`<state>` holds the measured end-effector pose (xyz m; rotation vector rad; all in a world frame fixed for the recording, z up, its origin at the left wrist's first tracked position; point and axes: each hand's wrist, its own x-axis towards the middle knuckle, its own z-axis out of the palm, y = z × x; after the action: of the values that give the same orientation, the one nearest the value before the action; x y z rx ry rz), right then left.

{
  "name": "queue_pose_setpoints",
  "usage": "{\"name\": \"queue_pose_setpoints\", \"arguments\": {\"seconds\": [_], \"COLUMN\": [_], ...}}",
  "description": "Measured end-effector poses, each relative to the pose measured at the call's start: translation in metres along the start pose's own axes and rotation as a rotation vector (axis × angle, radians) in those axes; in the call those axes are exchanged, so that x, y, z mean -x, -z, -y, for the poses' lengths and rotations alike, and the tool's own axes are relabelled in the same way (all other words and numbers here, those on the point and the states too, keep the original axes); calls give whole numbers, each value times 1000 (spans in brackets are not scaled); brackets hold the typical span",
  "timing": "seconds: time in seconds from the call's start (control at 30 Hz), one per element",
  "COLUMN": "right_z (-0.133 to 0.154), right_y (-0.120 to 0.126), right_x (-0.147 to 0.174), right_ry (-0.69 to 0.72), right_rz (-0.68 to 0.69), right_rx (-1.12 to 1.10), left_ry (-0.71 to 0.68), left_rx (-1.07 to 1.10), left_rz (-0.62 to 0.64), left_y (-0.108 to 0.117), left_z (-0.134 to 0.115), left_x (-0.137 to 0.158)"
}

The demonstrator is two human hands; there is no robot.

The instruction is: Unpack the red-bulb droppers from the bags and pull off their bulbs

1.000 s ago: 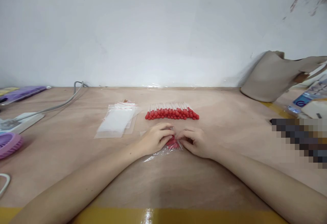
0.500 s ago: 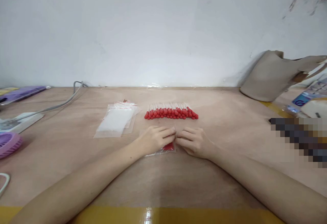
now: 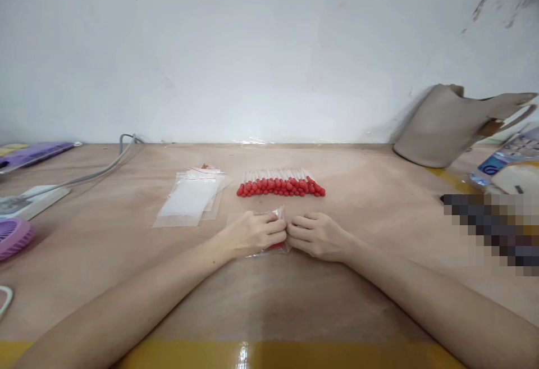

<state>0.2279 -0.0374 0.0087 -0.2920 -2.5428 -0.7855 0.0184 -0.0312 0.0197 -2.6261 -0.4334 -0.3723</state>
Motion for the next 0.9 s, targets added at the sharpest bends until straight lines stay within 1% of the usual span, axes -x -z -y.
{"name": "queue_pose_setpoints", "arguments": {"seconds": [0.1,0.23,0.37,0.43,0.53,0.63,0.7,0.77,0.83,0.9], "right_z": [-4,-8,-8,-7,-4,0,3,4,4,2], "right_y": [-1,-1,2,3,3,1,-1,-3,-3,-4], "right_x": [2,6,8,8,5,-1,-5,-8,-9,-11], "right_ry": [-8,-84,-194,-312,-572,-769,-833,-861,-878,-890], "right_rz": [50,92,122,145,128,72,78,119,161,202], "right_rx": [-33,-139,-280,-411,-626,-732,-747,-746,-738,-745], "left_ry": [-55,-44,-56,-31,62,194,298,388,443,486], "left_rx": [-91,-133,-165,-136,26,263,418,554,653,704], "left_rz": [-32,-99,-173,-158,-56,14,29,54,104,150], "left_y": [6,17,22,19,11,6,9,15,22,24], "left_z": [5,17,21,19,14,8,5,3,2,1], "left_x": [1,2,4,5,6,5,5,8,15,24]}}
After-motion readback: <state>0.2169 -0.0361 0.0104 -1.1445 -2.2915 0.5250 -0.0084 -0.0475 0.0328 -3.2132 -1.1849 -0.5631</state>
